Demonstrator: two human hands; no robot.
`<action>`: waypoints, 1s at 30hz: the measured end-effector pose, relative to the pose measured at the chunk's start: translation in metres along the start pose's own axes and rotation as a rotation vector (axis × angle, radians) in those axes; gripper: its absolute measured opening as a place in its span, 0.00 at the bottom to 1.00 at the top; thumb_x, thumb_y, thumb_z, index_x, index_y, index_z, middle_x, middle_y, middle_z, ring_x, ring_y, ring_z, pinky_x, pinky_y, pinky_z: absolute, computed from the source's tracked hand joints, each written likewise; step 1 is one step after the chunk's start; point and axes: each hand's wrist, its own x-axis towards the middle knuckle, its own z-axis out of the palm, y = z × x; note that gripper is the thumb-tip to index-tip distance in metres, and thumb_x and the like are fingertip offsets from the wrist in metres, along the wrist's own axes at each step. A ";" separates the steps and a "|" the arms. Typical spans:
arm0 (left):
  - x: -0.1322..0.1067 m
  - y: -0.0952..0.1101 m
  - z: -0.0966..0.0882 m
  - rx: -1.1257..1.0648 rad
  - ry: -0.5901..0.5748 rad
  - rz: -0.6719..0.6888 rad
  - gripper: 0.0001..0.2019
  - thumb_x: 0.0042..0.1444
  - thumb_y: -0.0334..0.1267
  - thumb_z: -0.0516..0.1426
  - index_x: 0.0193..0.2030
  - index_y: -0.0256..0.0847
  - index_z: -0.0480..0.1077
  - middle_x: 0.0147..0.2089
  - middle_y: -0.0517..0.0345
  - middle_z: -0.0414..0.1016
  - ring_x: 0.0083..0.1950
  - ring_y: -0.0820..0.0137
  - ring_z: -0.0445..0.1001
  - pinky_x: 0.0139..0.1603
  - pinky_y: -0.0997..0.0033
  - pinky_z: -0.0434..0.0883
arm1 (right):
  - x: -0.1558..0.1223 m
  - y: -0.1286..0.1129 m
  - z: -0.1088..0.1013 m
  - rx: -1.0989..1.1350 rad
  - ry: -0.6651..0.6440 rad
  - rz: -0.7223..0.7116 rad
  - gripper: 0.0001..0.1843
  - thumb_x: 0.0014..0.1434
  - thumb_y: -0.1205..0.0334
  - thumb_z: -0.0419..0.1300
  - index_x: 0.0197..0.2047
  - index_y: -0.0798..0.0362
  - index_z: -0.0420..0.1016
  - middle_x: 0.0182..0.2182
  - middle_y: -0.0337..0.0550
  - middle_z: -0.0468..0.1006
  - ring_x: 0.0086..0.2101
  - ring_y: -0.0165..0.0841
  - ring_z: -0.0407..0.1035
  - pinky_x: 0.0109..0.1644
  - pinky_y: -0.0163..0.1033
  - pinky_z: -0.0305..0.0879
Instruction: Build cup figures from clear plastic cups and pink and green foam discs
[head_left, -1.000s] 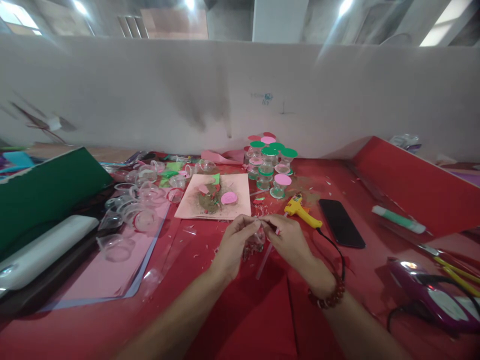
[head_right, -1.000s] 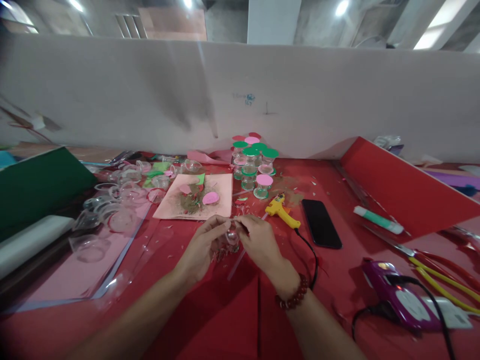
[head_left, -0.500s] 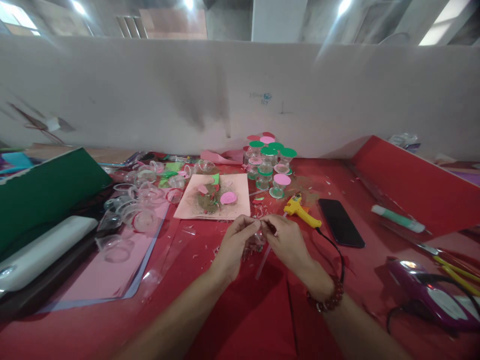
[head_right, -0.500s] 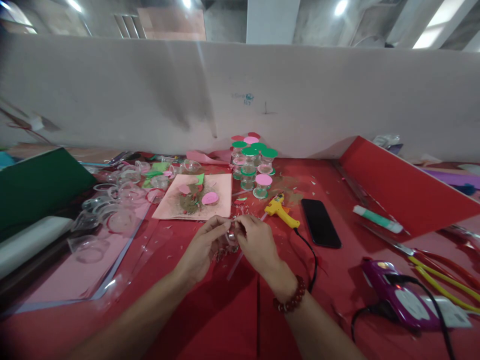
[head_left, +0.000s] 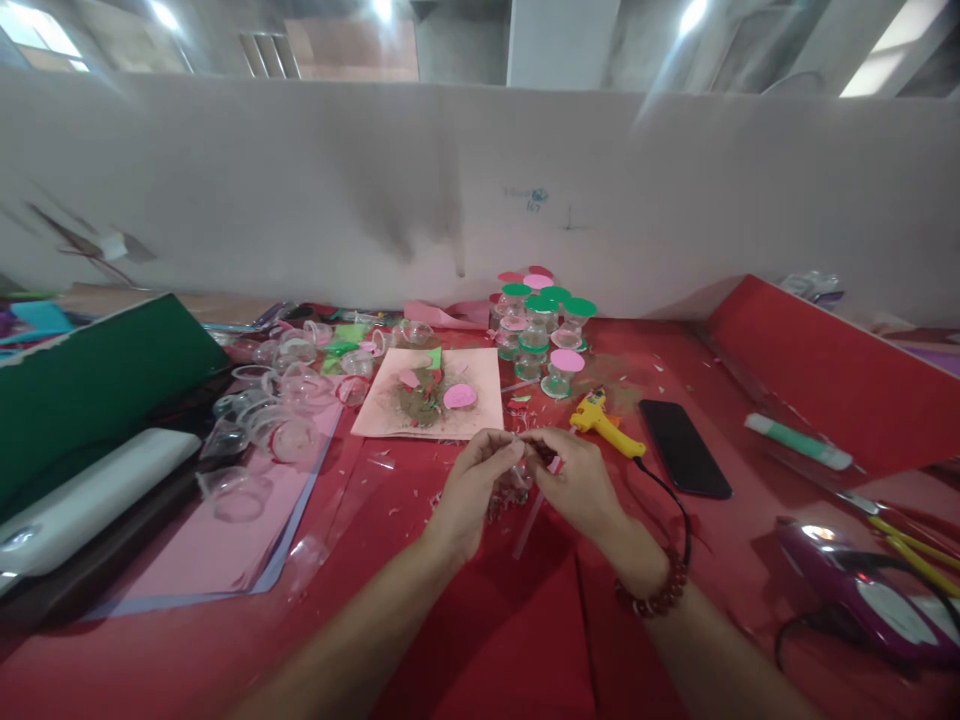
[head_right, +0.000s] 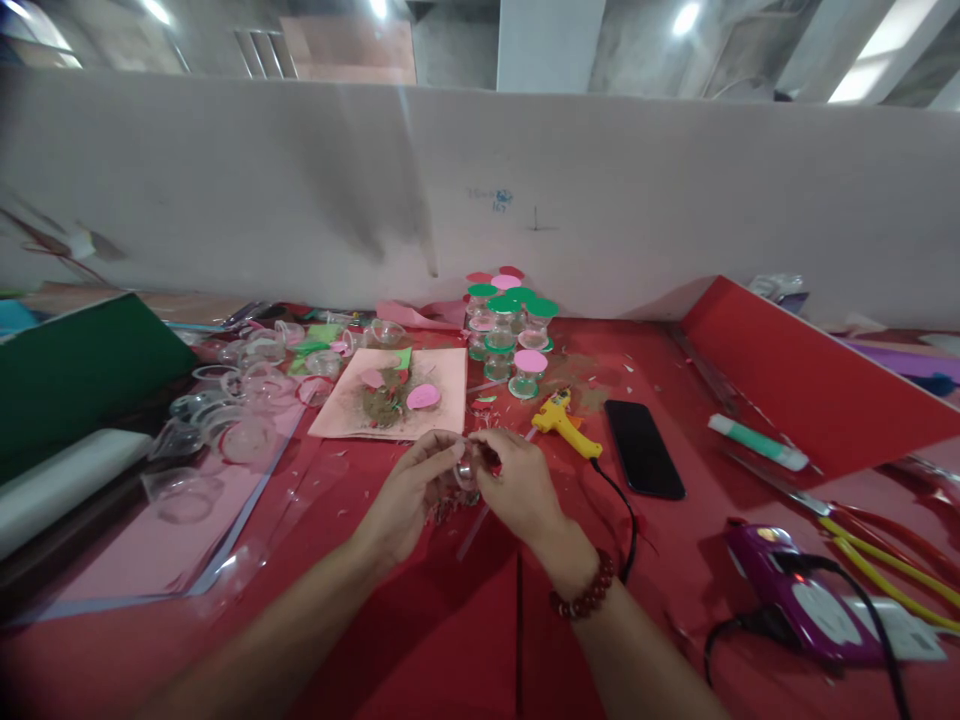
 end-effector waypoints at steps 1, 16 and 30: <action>0.000 0.000 0.000 -0.004 0.004 -0.006 0.14 0.49 0.43 0.65 0.36 0.39 0.68 0.31 0.60 0.72 0.28 0.74 0.70 0.31 0.74 0.67 | 0.000 0.000 0.000 -0.002 0.000 -0.001 0.11 0.59 0.69 0.57 0.44 0.53 0.77 0.39 0.45 0.83 0.38 0.36 0.76 0.42 0.38 0.70; 0.001 -0.001 -0.001 0.018 0.000 -0.016 0.12 0.49 0.43 0.64 0.33 0.39 0.68 0.29 0.61 0.71 0.28 0.74 0.70 0.30 0.74 0.67 | 0.004 0.004 -0.007 -0.104 -0.117 -0.098 0.13 0.63 0.71 0.53 0.42 0.52 0.78 0.37 0.44 0.83 0.34 0.34 0.76 0.40 0.36 0.68; 0.003 -0.005 -0.001 0.002 0.007 -0.003 0.13 0.49 0.44 0.64 0.33 0.39 0.68 0.28 0.61 0.71 0.27 0.74 0.70 0.30 0.74 0.66 | -0.004 -0.007 0.003 -0.357 -0.077 0.013 0.08 0.62 0.69 0.54 0.39 0.53 0.75 0.34 0.46 0.82 0.34 0.38 0.75 0.36 0.38 0.64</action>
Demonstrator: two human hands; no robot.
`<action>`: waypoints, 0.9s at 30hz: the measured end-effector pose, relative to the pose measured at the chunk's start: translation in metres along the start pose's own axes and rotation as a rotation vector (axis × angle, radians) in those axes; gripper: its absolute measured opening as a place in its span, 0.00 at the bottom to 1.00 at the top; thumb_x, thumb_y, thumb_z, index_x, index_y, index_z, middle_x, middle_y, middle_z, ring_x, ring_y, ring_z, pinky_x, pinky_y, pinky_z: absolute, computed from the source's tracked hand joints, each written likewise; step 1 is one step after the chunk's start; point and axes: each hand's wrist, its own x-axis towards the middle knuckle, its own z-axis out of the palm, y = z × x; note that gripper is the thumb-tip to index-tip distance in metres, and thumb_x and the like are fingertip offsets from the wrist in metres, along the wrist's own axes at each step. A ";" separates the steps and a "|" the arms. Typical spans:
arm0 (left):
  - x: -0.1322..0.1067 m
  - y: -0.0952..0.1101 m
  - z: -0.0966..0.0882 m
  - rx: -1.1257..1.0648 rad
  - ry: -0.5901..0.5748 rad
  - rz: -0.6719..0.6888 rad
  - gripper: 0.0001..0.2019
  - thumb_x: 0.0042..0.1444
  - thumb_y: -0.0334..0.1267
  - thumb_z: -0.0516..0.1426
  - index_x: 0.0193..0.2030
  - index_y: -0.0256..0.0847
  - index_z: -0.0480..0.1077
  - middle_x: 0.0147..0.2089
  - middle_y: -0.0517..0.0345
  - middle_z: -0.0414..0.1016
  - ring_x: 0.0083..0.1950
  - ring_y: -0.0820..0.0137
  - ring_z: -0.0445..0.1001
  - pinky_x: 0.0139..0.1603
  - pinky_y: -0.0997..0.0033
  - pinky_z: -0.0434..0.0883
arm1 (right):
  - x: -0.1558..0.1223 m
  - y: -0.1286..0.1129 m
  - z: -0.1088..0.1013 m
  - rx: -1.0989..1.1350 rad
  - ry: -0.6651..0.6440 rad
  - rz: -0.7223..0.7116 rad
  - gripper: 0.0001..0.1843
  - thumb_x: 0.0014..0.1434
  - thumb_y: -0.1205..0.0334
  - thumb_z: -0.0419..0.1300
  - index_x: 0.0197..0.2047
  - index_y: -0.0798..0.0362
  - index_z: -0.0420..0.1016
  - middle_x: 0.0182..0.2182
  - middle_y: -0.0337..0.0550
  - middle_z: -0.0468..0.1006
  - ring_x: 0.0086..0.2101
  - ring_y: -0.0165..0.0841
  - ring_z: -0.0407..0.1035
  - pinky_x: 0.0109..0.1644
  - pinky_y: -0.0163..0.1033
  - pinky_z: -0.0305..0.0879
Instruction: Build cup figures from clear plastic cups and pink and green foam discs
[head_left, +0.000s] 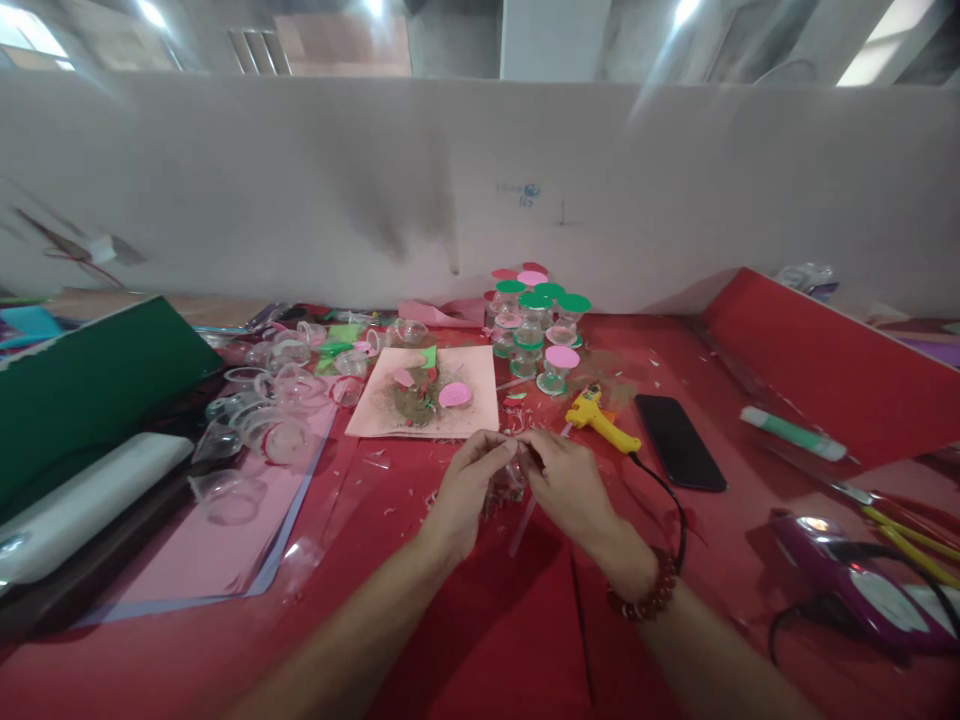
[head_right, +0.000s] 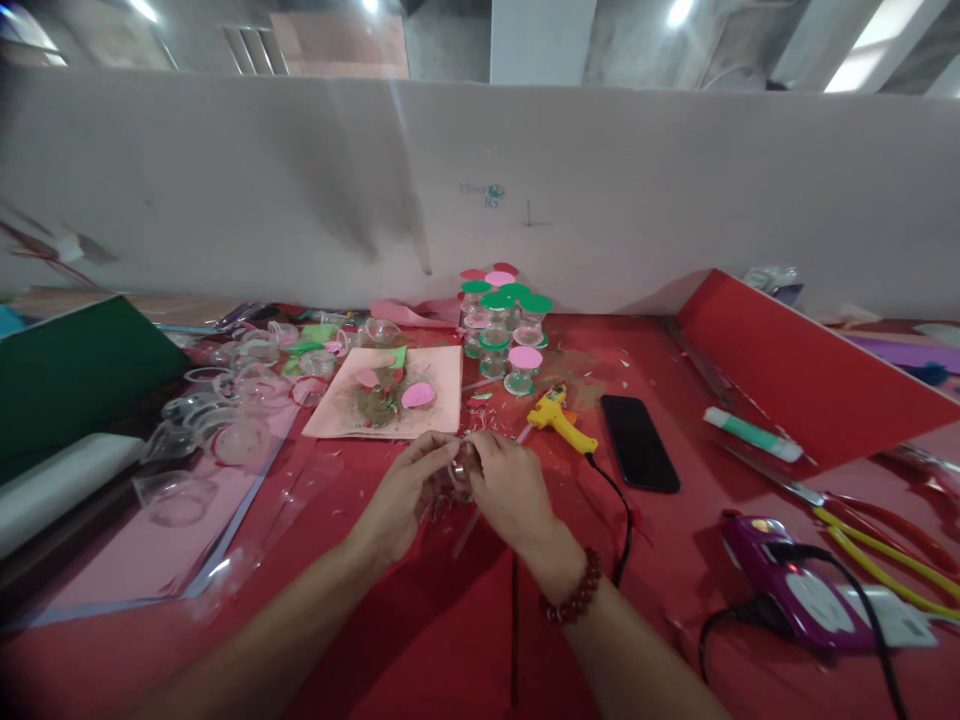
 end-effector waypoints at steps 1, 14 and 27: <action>0.000 0.000 0.000 -0.002 -0.002 0.002 0.13 0.49 0.44 0.64 0.33 0.39 0.68 0.28 0.61 0.71 0.27 0.74 0.70 0.30 0.74 0.66 | 0.000 0.000 0.001 -0.002 0.003 0.006 0.08 0.62 0.69 0.55 0.38 0.53 0.75 0.34 0.47 0.82 0.34 0.38 0.75 0.36 0.38 0.63; -0.004 0.006 0.001 -0.003 -0.028 0.011 0.11 0.51 0.42 0.64 0.35 0.39 0.69 0.29 0.60 0.73 0.27 0.74 0.70 0.30 0.74 0.66 | 0.004 0.004 -0.007 0.353 0.108 -0.024 0.09 0.57 0.69 0.56 0.38 0.52 0.78 0.34 0.44 0.83 0.33 0.34 0.75 0.38 0.37 0.68; -0.003 0.005 0.000 -0.054 -0.056 0.050 0.11 0.49 0.40 0.65 0.35 0.39 0.70 0.31 0.60 0.73 0.29 0.73 0.72 0.33 0.72 0.68 | 0.007 0.003 -0.010 0.391 0.122 0.059 0.09 0.59 0.66 0.56 0.33 0.52 0.78 0.29 0.42 0.82 0.30 0.33 0.74 0.35 0.35 0.66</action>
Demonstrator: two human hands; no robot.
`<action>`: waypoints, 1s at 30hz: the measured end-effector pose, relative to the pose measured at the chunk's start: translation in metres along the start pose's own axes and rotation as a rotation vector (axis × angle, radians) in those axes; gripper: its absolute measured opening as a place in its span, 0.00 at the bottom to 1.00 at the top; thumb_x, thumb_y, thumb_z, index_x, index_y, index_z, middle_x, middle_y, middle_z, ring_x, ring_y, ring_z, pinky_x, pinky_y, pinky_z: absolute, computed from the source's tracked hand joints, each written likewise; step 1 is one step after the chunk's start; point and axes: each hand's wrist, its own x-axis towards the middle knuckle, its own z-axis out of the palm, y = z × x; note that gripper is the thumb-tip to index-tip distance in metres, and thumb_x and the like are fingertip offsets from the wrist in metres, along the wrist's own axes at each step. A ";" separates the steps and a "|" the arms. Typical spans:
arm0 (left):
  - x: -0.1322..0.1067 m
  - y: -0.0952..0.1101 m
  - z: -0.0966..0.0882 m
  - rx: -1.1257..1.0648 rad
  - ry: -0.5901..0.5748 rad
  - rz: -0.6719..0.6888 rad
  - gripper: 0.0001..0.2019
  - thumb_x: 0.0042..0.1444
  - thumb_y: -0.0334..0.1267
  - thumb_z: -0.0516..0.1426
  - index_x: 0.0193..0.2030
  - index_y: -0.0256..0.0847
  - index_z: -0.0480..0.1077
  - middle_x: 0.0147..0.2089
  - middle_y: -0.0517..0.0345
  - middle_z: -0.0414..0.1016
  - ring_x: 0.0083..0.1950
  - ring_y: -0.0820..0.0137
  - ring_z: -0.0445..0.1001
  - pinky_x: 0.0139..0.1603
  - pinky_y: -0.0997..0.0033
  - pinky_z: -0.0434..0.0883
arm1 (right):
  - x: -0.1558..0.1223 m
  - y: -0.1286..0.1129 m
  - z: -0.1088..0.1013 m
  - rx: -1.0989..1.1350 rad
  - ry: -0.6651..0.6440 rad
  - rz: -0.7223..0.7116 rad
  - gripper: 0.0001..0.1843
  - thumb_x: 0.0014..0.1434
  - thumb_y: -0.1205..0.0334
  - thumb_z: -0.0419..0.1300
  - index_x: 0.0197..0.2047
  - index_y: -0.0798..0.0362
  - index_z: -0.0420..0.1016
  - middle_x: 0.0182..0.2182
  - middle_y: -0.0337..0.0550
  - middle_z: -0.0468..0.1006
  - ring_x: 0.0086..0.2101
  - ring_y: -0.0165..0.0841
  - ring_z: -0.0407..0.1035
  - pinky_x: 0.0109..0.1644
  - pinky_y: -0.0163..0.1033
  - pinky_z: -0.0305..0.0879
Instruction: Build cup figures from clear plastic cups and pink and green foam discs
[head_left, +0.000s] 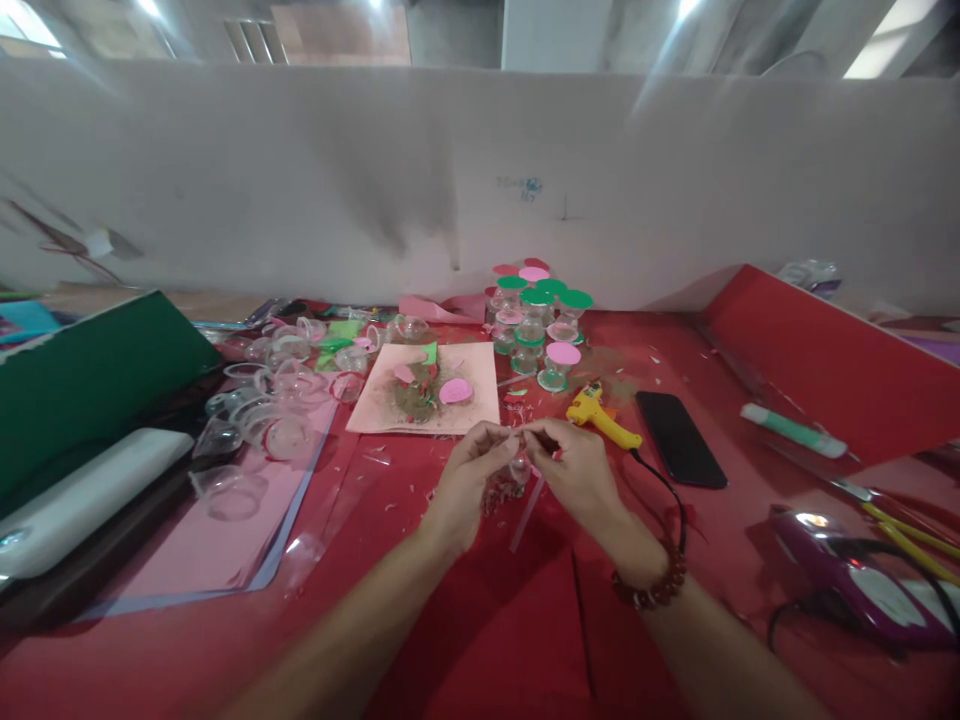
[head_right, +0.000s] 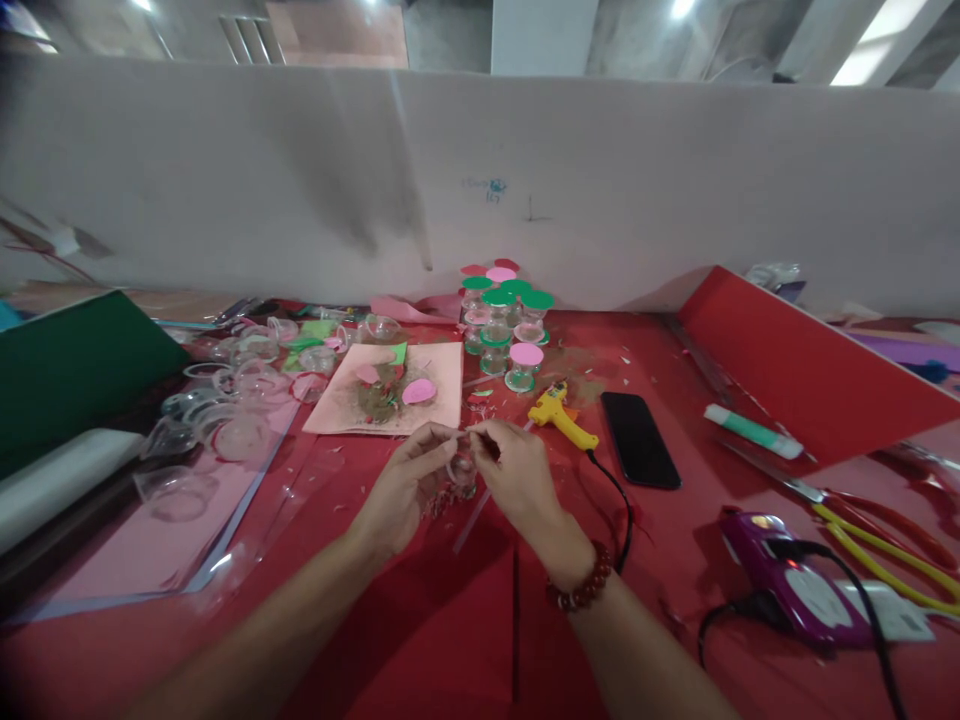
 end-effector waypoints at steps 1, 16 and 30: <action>0.000 0.000 0.000 -0.006 -0.001 0.010 0.11 0.49 0.39 0.65 0.35 0.39 0.70 0.33 0.60 0.73 0.30 0.72 0.73 0.33 0.72 0.69 | 0.000 0.000 0.000 0.027 0.013 0.028 0.08 0.59 0.65 0.56 0.33 0.52 0.78 0.29 0.42 0.82 0.29 0.33 0.74 0.34 0.35 0.66; 0.002 0.005 0.002 -0.248 0.012 0.003 0.08 0.49 0.36 0.65 0.35 0.37 0.74 0.34 0.55 0.78 0.31 0.71 0.76 0.35 0.73 0.72 | -0.001 0.002 0.008 0.367 0.104 0.200 0.10 0.60 0.57 0.55 0.32 0.53 0.72 0.24 0.38 0.73 0.26 0.30 0.66 0.30 0.33 0.62; 0.004 0.002 -0.003 -0.240 -0.089 0.045 0.11 0.51 0.35 0.65 0.40 0.38 0.73 0.41 0.56 0.77 0.37 0.71 0.77 0.42 0.72 0.73 | -0.002 -0.001 0.008 0.544 0.172 0.199 0.07 0.61 0.57 0.57 0.37 0.50 0.73 0.28 0.38 0.76 0.28 0.31 0.70 0.34 0.36 0.67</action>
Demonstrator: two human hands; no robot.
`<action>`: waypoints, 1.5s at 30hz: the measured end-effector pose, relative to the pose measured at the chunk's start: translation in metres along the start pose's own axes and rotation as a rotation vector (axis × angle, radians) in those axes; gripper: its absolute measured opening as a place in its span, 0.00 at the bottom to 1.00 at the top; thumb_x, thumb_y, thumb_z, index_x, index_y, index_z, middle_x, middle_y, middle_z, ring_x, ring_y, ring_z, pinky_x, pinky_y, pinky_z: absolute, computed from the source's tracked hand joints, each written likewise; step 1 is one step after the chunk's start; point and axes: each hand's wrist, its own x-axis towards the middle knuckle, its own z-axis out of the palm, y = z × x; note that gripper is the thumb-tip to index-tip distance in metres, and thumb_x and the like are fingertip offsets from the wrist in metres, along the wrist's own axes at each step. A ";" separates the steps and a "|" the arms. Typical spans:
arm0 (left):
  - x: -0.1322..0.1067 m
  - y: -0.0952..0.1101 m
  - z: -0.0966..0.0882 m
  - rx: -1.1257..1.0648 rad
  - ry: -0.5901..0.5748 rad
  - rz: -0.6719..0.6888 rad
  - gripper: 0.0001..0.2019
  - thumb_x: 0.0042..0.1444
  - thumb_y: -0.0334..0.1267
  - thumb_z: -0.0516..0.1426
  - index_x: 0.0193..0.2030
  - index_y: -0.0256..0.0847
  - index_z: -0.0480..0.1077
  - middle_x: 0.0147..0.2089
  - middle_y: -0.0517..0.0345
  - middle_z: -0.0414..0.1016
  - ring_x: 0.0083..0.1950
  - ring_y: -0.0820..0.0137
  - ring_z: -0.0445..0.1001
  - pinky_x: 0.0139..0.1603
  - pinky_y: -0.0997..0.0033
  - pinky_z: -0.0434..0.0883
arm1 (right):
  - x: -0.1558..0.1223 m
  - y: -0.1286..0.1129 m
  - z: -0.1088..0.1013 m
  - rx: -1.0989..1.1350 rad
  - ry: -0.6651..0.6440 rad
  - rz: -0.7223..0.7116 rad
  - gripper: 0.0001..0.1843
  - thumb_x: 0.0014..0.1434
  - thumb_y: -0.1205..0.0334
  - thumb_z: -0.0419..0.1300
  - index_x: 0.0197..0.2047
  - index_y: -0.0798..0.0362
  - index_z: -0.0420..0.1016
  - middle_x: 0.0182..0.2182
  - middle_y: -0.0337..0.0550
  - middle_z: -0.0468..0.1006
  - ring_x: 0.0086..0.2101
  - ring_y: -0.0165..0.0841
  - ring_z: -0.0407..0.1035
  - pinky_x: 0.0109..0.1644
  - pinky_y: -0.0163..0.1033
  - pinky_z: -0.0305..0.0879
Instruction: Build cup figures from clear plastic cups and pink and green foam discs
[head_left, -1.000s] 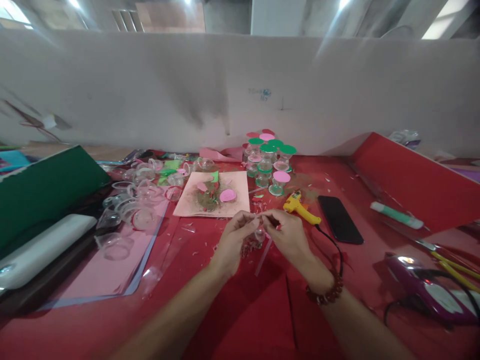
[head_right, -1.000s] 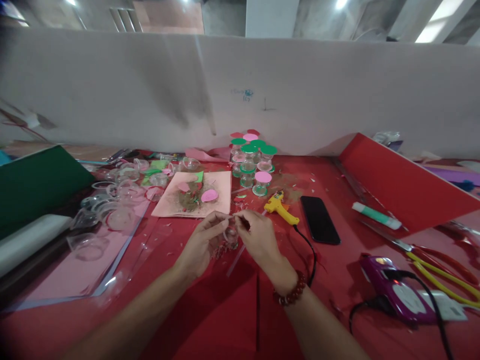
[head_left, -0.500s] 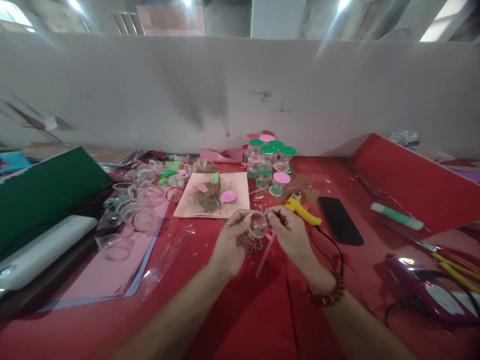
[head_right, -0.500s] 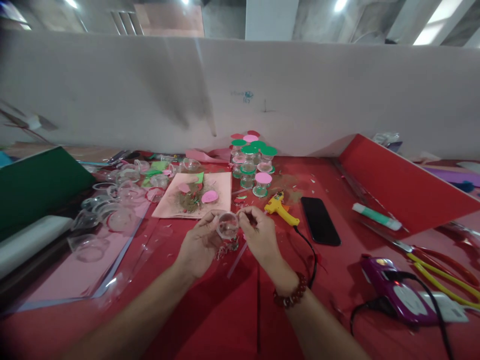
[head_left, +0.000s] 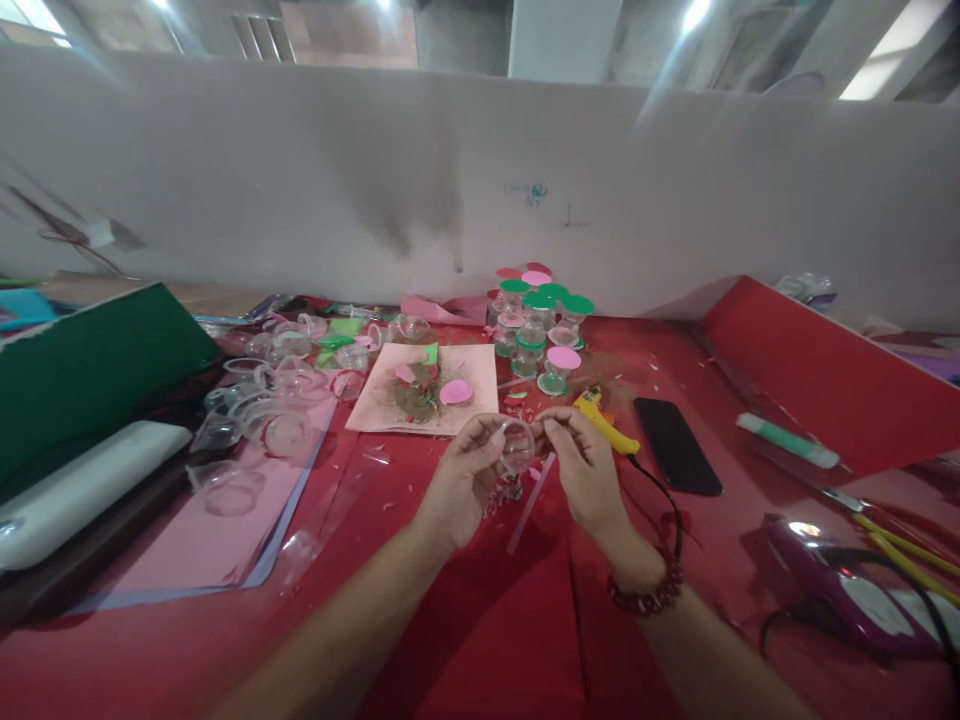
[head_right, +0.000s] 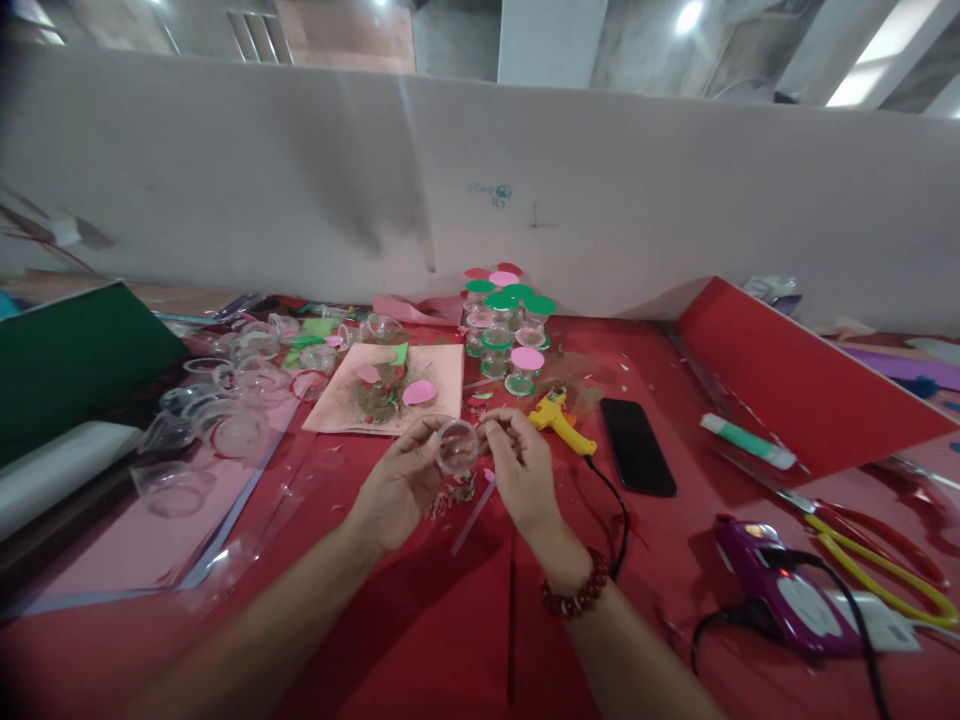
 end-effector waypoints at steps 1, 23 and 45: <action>0.000 0.000 0.000 0.018 -0.012 -0.005 0.11 0.51 0.35 0.65 0.41 0.38 0.73 0.42 0.56 0.76 0.38 0.72 0.76 0.43 0.72 0.73 | 0.001 0.000 -0.001 0.000 -0.005 0.002 0.08 0.61 0.56 0.58 0.40 0.50 0.73 0.30 0.39 0.77 0.29 0.32 0.71 0.35 0.36 0.69; 0.002 0.009 -0.002 0.101 0.010 -0.328 0.17 0.48 0.45 0.67 0.40 0.35 0.76 0.35 0.54 0.77 0.32 0.71 0.75 0.33 0.71 0.74 | -0.001 -0.001 -0.008 -0.503 -0.070 -0.452 0.09 0.59 0.69 0.60 0.41 0.53 0.82 0.34 0.45 0.81 0.34 0.34 0.75 0.39 0.38 0.71; -0.013 0.003 0.014 0.219 -0.020 -0.102 0.25 0.43 0.32 0.69 0.52 0.40 0.75 0.49 0.50 0.77 0.46 0.66 0.74 0.48 0.67 0.69 | 0.008 -0.007 -0.015 -0.422 0.132 -0.181 0.09 0.59 0.59 0.57 0.34 0.53 0.78 0.28 0.42 0.81 0.28 0.33 0.73 0.35 0.37 0.69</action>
